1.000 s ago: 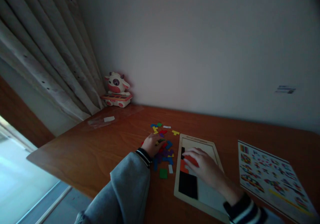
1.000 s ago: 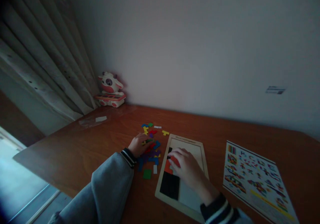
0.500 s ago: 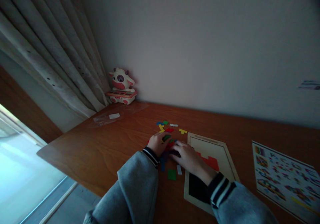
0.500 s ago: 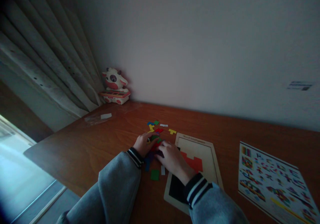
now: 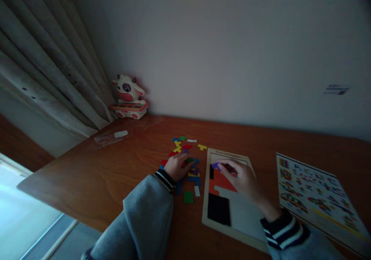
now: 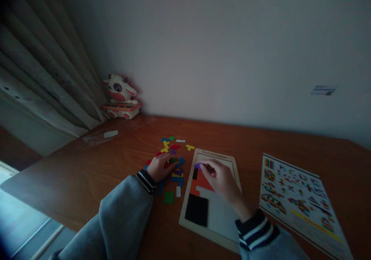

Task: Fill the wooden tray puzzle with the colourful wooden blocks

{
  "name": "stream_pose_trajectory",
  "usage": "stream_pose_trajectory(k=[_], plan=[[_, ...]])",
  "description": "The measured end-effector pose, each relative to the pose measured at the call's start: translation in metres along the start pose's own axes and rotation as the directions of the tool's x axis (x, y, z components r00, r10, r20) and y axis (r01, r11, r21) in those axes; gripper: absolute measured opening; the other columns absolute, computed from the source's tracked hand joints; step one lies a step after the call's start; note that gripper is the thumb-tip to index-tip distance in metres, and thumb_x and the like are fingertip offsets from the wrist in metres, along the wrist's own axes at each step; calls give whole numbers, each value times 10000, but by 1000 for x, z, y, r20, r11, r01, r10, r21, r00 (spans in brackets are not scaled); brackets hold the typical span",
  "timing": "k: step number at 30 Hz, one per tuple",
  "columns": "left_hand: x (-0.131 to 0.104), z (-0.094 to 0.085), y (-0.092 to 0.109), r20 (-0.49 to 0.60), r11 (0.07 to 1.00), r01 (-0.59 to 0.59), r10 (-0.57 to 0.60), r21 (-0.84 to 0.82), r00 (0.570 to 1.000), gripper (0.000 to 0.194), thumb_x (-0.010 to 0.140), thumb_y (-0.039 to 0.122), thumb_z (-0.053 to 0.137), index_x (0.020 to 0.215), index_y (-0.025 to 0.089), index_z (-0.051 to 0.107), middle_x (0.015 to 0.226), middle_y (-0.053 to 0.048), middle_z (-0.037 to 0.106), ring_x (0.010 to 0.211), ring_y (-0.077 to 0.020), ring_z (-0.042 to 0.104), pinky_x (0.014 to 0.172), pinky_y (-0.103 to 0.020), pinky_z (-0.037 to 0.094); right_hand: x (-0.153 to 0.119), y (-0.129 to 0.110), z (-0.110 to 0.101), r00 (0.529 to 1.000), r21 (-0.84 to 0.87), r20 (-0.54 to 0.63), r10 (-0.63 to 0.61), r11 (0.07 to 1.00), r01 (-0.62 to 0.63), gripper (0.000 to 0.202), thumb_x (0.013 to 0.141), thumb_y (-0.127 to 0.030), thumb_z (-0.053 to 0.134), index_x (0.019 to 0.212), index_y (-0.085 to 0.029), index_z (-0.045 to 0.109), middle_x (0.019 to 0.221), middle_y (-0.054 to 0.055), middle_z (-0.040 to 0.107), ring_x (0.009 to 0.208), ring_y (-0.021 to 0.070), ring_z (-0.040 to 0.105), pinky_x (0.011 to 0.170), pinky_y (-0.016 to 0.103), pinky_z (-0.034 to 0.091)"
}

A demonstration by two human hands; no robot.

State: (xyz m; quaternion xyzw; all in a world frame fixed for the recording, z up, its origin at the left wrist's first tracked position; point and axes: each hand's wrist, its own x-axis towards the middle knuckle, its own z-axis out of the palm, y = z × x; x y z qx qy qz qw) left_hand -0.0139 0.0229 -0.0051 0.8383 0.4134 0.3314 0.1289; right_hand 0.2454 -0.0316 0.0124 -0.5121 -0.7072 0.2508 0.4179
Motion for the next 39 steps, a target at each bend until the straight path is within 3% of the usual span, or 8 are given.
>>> stream_pose_trajectory(k=[5, 9, 13, 17, 25, 32, 35, 39], plan=[[-1, -1, 3, 78, 996, -83, 82, 11, 994, 178, 926, 327, 594, 1038, 220, 681, 972, -49, 719, 911, -182, 670, 846, -295, 541, -10, 7, -9, 993, 175, -1, 118, 978, -116, 395, 892, -415, 588, 1239, -226, 588, 1022, 66, 731, 809, 181, 718, 774, 346, 586], [0, 0, 0, 68, 994, -100, 97, 33, 993, 163, 920, 314, 602, 1022, 222, 690, 963, -48, 720, 918, -187, 667, 860, -312, 542, -13, -2, -8, 988, 149, 34, 150, 977, -153, 287, 877, -412, 601, 1076, -220, 679, 958, 57, 743, 798, 185, 705, 764, 348, 573], [1, 1, -2, 60, 990, -131, 128, 45, 990, 149, 919, 302, 604, 997, 214, 696, 933, -45, 726, 893, -186, 668, 843, -314, 543, -13, -3, -8, 979, 182, 88, 181, 964, -195, 264, 860, -389, 620, 1035, -204, 691, 965, 58, 744, 875, 189, 700, 808, 338, 559], [2, 1, -3, 64, 988, -143, 139, 61, 988, 152, 917, 296, 603, 996, 205, 697, 945, -51, 730, 899, -195, 665, 855, -334, 539, -14, -3, -13, 962, 204, 165, 218, 947, -249, 236, 841, -379, 635, 972, -191, 691, 909, 44, 742, 827, 167, 699, 770, 306, 557], [3, -2, -2, 56, 989, -116, 111, 90, 992, 162, 926, 317, 591, 998, 219, 699, 963, -52, 726, 901, -195, 662, 863, -343, 533, -18, -5, -17, 969, 193, 140, 205, 954, -229, 264, 864, -411, 615, 998, -197, 693, 938, 51, 740, 829, 165, 693, 746, 298, 554], [1, -7, -11, -37, 961, -60, 72, 268, 997, 183, 910, 335, 601, 999, 210, 701, 977, -73, 712, 920, -224, 649, 868, -392, 521, -21, -10, -9, 981, 191, 99, 166, 964, -182, 237, 862, -386, 617, 1017, -222, 690, 962, 42, 739, 863, 174, 693, 783, 322, 557], [-1, -8, -5, 20, 958, -180, 180, 225, 983, 224, 913, 336, 602, 1083, 221, 692, 1061, -84, 707, 990, -229, 638, 914, -406, 506, -21, -11, -7, 986, 148, 79, 148, 976, -158, 235, 864, -396, 614, 1008, -229, 694, 950, 39, 743, 852, 179, 692, 762, 323, 555], [-3, -9, 7, 231, 913, -404, 383, 49, 894, 228, 928, 256, 564, 1115, 246, 694, 1030, -60, 735, 1008, -199, 649, 942, -360, 499, -21, -11, -5, 991, 120, 70, 115, 985, -123, 233, 878, -411, 599, 998, -236, 696, 941, 29, 738, 858, 175, 682, 755, 308, 544]])
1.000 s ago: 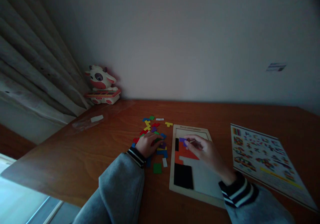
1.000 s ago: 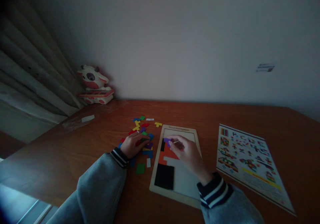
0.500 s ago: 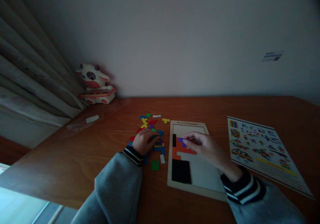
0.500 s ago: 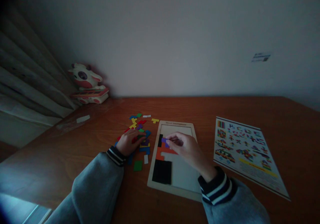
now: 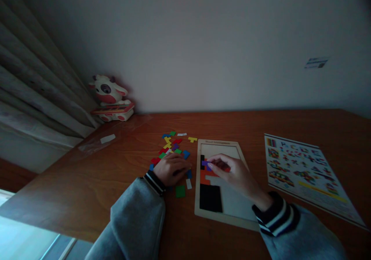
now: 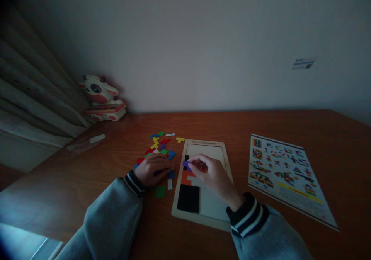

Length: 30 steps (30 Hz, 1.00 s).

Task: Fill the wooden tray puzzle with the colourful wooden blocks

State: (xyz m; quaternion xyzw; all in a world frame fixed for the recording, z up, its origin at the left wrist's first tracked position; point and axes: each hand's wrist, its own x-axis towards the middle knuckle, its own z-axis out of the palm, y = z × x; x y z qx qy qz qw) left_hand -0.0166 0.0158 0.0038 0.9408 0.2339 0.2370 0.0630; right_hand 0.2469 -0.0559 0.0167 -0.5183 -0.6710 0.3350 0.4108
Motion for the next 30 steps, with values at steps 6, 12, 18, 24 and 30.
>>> stream_pose_trajectory(k=[6, 12, 18, 24, 30], plan=[[-4, -4, -2, 6, 998, 44, -44, 52, 999, 269, 920, 220, 526, 1131, 224, 693, 1118, -80, 718, 1057, -223, 643, 955, -401, 502, -1, 0, 4, 1000, -32, 19, -6, 999, 7, 233, 892, -397, 588, 1015, -229, 693, 965, 42, 741, 859, 181, 680, 731, 302, 540], [-5, 1, -3, 17, 998, 65, -65, 25, 998, 310, 920, 217, 515, 1190, 214, 670, 1152, -92, 706, 1067, -234, 634, 947, -414, 509, -5, -11, 11, 989, 5, 127, -69, 998, 69, 194, 900, -363, 592, 1011, -239, 690, 961, 23, 745, 869, 168, 681, 799, 291, 538], [-3, 7, -3, -13, 993, 117, -117, -23, 993, 255, 943, 235, 536, 1159, 200, 665, 1102, -67, 728, 1015, -216, 649, 932, -383, 518, -11, -17, 25, 954, 7, 271, -129, 991, 132, 220, 898, -331, 623, 1097, -260, 686, 957, 21, 716, 808, 145, 658, 763, 268, 529], [-5, 9, -12, -104, 975, 222, -224, -24, 969, 271, 922, 360, 603, 1131, 202, 675, 1046, -71, 734, 931, -207, 672, 878, -365, 540, -9, -16, 22, 969, 2, 159, -188, 982, 191, 216, 933, -338, 566, 1107, -246, 655, 1072, 55, 664, 881, 157, 622, 840, 303, 521], [-4, 7, -12, -123, 973, 229, -226, 13, 966, 251, 898, 348, 628, 1093, 207, 698, 968, -72, 732, 892, -205, 665, 830, -344, 553, -7, -13, 17, 966, -13, 58, -253, 967, 254, 187, 949, -305, 522, 1071, -239, 648, 1035, 55, 648, 849, 152, 616, 820, 305, 520]])
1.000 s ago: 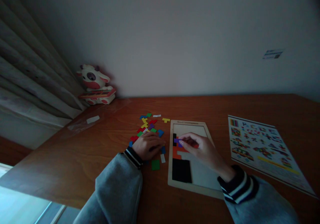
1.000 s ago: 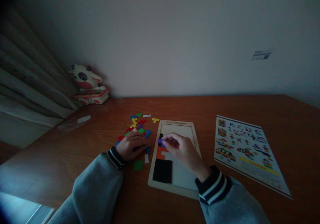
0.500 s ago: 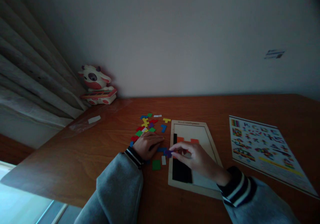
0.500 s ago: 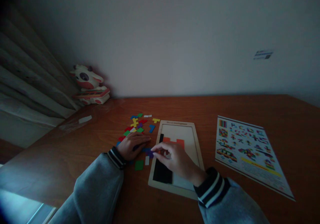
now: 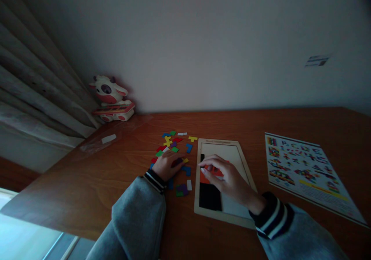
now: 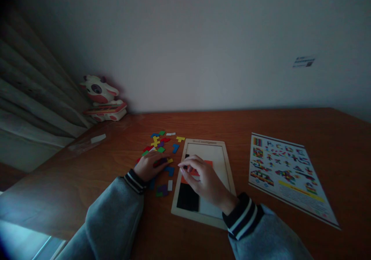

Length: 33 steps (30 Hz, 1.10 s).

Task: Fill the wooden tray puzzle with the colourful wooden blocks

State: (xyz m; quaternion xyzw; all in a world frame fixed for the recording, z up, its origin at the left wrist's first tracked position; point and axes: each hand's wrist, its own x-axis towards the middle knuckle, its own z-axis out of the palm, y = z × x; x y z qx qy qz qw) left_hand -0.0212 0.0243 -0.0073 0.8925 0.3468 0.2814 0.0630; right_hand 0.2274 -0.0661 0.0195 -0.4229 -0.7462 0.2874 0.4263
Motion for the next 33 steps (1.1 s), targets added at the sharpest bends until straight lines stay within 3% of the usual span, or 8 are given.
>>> stream_pose_trajectory(k=[5, 9, 12, 15, 19, 25, 30, 33], plan=[[5, -7, 14, -49, 999, -27, 25, -41, 998, 283, 862, 333, 670, 1109, 199, 695, 933, -74, 723, 873, -193, 664, 852, -341, 550, 0, 1, -2, 998, -32, -70, 6, 999, -9, 185, 949, -325, 526, 1048, -235, 654, 1011, 55, 654, 842, 158, 628, 810, 312, 527], [6, -7, 31, -94, 973, 41, -64, -228, 994, 306, 843, 322, 703, 1118, 191, 679, 960, -65, 730, 864, -172, 688, 825, -299, 574, 0, 3, -2, 997, -65, -77, -30, 998, 25, 229, 940, -286, 557, 1157, -246, 616, 1033, 47, 656, 846, 157, 633, 822, 322, 539], [6, -2, 43, -27, 911, 92, -112, -402, 993, 341, 828, 340, 720, 1120, 171, 671, 1012, -76, 732, 871, -178, 707, 798, -295, 598, 0, 7, 0, 993, -106, -38, -107, 989, 103, 336, 919, -227, 602, 1252, -265, 572, 1107, 53, 634, 956, 170, 622, 880, 335, 529], [6, 2, 48, 19, 850, 99, -104, -517, 994, 343, 825, 345, 719, 1111, 160, 674, 1024, -84, 731, 833, -170, 715, 750, -281, 613, -1, 12, 3, 987, -166, 0, -161, 973, 159, 271, 916, -169, 597, 1169, -258, 629, 1082, 57, 626, 985, 173, 618, 878, 330, 529], [6, 0, 50, -32, 855, 52, -80, -515, 996, 281, 833, 295, 712, 1071, 146, 699, 1001, -94, 740, 842, -176, 717, 788, -296, 608, -1, 18, 4, 985, -241, 1, -175, 956, 170, 172, 904, -146, 610, 1035, -233, 679, 1011, 49, 633, 914, 167, 629, 830, 320, 539], [7, 2, 57, 21, 733, 55, -55, -678, 998, 181, 861, 272, 690, 983, 143, 727, 1038, -110, 742, 949, -196, 715, 870, -317, 594, -1, 15, -3, 980, -275, -7, -200, 942, 190, 132, 926, -196, 593, 1034, -223, 664, 1000, 52, 667, 918, 175, 641, 849, 338, 534], [8, 8, 63, -13, 602, 113, -200, -790, 980, 167, 839, 285, 725, 911, 135, 712, 966, -97, 749, 896, -187, 724, 835, -309, 606, 0, 6, -4, 995, -112, -12, -94, 989, 92, 218, 894, -281, 650, 1105, -227, 640, 1006, 40, 710, 893, 158, 677, 828, 298, 553], [7, 9, 64, -40, 565, 95, -222, -820, 974, 214, 831, 311, 734, 927, 127, 680, 956, -97, 745, 884, -192, 726, 815, -318, 614, 1, 4, -6, 1000, -54, -16, -7, 999, 6, 188, 893, -279, 650, 1073, -228, 660, 954, 24, 731, 831, 145, 692, 771, 271, 563]])
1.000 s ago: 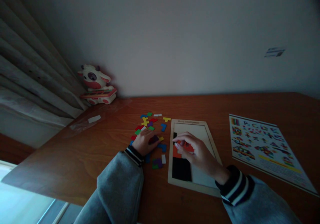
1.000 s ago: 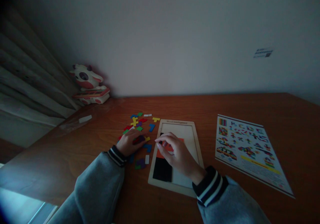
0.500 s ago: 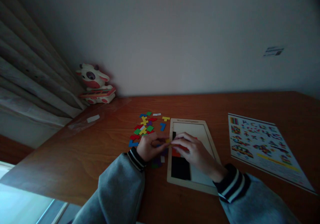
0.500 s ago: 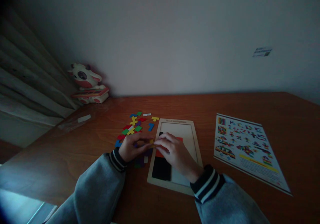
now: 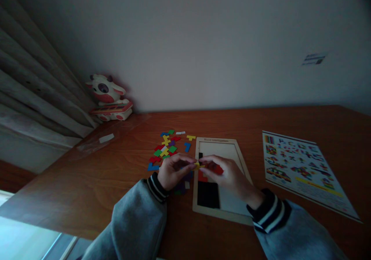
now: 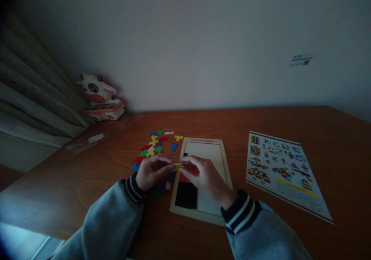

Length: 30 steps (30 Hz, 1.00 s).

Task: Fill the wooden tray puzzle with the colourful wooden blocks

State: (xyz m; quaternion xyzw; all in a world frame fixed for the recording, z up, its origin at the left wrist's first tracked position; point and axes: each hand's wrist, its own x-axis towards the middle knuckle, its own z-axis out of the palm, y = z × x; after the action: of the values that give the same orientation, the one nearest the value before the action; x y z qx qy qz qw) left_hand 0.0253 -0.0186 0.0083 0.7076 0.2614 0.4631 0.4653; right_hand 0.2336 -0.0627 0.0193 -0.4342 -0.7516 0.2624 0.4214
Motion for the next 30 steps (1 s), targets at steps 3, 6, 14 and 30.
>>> stream_pose_trajectory(k=[3, 6, 14, 30], plan=[[-1, -2, 1, 31, 976, -96, 91, 196, 995, 203, 861, 305, 698, 971, 136, 684, 956, -99, 740, 881, -188, 716, 802, -313, 608, 0, 2, -8, 998, -65, 19, -54, 996, 55, 104, 902, -230, 628, 989, -232, 686, 935, 20, 726, 857, 149, 688, 793, 280, 556], [0, -5, 2, 220, 838, -313, 236, 447, 947, 148, 895, 248, 646, 1000, 160, 702, 988, -91, 739, 907, -185, 695, 834, -326, 580, -4, 9, -21, 989, -159, 18, -147, 976, 148, 112, 907, -194, 606, 978, -229, 685, 928, 31, 711, 873, 157, 684, 795, 291, 560], [-2, -9, -1, 522, 638, -544, 249, 545, 816, 199, 911, 329, 621, 1026, 197, 716, 1095, -86, 712, 1011, -193, 647, 904, -331, 533, -25, 31, -34, 957, -256, 149, -247, 926, 279, 194, 924, -150, 552, 1024, -220, 704, 1016, 69, 677, 903, 158, 686, 787, 264, 580], [-3, -9, -3, 567, 629, -550, 203, 550, 799, 342, 881, 414, 643, 1146, 204, 685, 1185, -103, 677, 1070, -241, 603, 935, -387, 512, -26, 29, -25, 960, -238, 227, -162, 947, 216, 271, 940, -185, 544, 1135, -294, 696, 1030, 45, 675, 909, 169, 669, 805, 312, 581]])
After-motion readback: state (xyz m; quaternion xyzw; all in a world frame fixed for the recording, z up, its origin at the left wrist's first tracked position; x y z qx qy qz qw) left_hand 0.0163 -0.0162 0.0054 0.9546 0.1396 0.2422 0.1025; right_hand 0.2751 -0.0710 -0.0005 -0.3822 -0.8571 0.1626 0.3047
